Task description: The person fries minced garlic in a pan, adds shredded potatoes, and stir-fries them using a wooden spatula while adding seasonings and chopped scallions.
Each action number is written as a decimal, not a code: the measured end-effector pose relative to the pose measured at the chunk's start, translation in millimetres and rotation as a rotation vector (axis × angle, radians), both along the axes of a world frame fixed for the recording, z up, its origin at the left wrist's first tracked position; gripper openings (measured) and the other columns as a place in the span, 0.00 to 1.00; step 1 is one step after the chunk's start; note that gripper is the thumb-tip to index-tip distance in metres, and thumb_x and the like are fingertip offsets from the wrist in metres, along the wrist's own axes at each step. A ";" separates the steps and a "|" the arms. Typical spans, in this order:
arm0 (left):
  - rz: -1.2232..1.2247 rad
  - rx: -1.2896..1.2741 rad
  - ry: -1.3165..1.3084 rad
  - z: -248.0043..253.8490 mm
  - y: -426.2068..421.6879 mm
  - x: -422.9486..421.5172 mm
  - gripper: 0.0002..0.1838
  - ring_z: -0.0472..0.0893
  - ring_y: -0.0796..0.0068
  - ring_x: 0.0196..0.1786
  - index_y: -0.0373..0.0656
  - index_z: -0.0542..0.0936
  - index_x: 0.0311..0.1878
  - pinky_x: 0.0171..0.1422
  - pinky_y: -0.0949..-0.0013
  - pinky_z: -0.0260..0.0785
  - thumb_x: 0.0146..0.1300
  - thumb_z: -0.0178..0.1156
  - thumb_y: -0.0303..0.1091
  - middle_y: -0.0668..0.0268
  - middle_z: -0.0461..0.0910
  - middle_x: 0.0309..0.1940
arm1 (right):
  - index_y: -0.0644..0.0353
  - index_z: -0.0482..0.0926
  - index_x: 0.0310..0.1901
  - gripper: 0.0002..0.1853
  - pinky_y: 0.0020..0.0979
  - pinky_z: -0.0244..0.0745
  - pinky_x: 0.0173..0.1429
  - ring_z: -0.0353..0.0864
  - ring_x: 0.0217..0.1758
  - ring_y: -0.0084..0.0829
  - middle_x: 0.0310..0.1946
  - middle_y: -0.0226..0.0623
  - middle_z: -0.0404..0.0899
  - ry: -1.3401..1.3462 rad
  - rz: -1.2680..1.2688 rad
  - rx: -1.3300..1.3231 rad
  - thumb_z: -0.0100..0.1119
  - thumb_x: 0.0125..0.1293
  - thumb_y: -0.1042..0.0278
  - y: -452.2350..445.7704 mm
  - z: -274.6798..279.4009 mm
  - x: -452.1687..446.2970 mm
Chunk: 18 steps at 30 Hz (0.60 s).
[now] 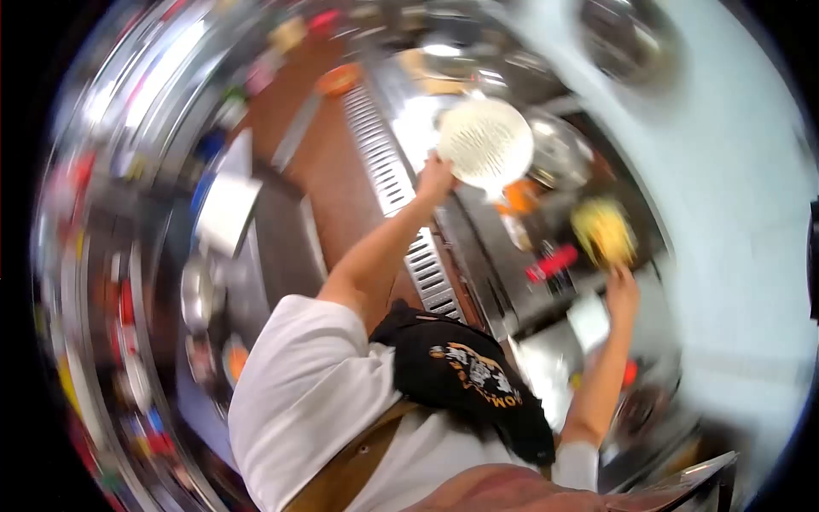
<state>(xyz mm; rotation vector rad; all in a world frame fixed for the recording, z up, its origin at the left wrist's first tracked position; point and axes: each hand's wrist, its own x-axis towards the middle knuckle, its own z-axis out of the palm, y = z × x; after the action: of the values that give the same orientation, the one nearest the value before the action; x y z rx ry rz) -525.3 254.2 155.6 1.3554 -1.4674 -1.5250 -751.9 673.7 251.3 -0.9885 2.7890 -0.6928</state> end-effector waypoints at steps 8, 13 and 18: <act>1.100 -0.063 0.090 2.4 14.4 442.9 0.15 0.76 0.70 0.17 0.33 0.70 0.49 0.17 0.67 0.68 0.61 0.56 0.28 0.54 0.78 0.27 | 0.66 0.77 0.49 0.23 0.26 0.70 0.29 0.75 0.26 0.28 0.32 0.40 0.78 -0.352 -0.273 -0.325 0.54 0.67 0.51 -52.5 -24.2 -108.9; 1.440 -0.134 0.351 46.0 24.4 663.7 0.14 0.72 0.71 0.15 0.33 0.72 0.46 0.17 0.70 0.67 0.59 0.56 0.30 0.57 0.78 0.25 | 0.61 0.78 0.49 0.21 0.23 0.55 0.20 0.66 0.19 0.21 0.23 0.31 0.74 -0.279 -0.453 -0.420 0.51 0.67 0.52 -82.7 20.5 -38.4; 1.531 -0.150 0.883 -32.8 -12.2 828.4 0.10 0.78 0.63 0.39 0.39 0.71 0.49 0.37 0.63 0.77 0.67 0.47 0.30 0.59 0.75 0.41 | 0.60 0.77 0.36 0.19 0.30 0.66 0.24 0.72 0.25 0.27 0.25 0.33 0.76 -0.532 -0.281 -0.576 0.47 0.69 0.51 -77.1 -15.5 -58.2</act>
<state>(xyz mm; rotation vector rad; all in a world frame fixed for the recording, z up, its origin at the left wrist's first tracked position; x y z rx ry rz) 303.1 241.9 122.9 0.9610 0.1562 -0.6781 -810.2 596.6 235.8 -0.3641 2.2990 -1.5859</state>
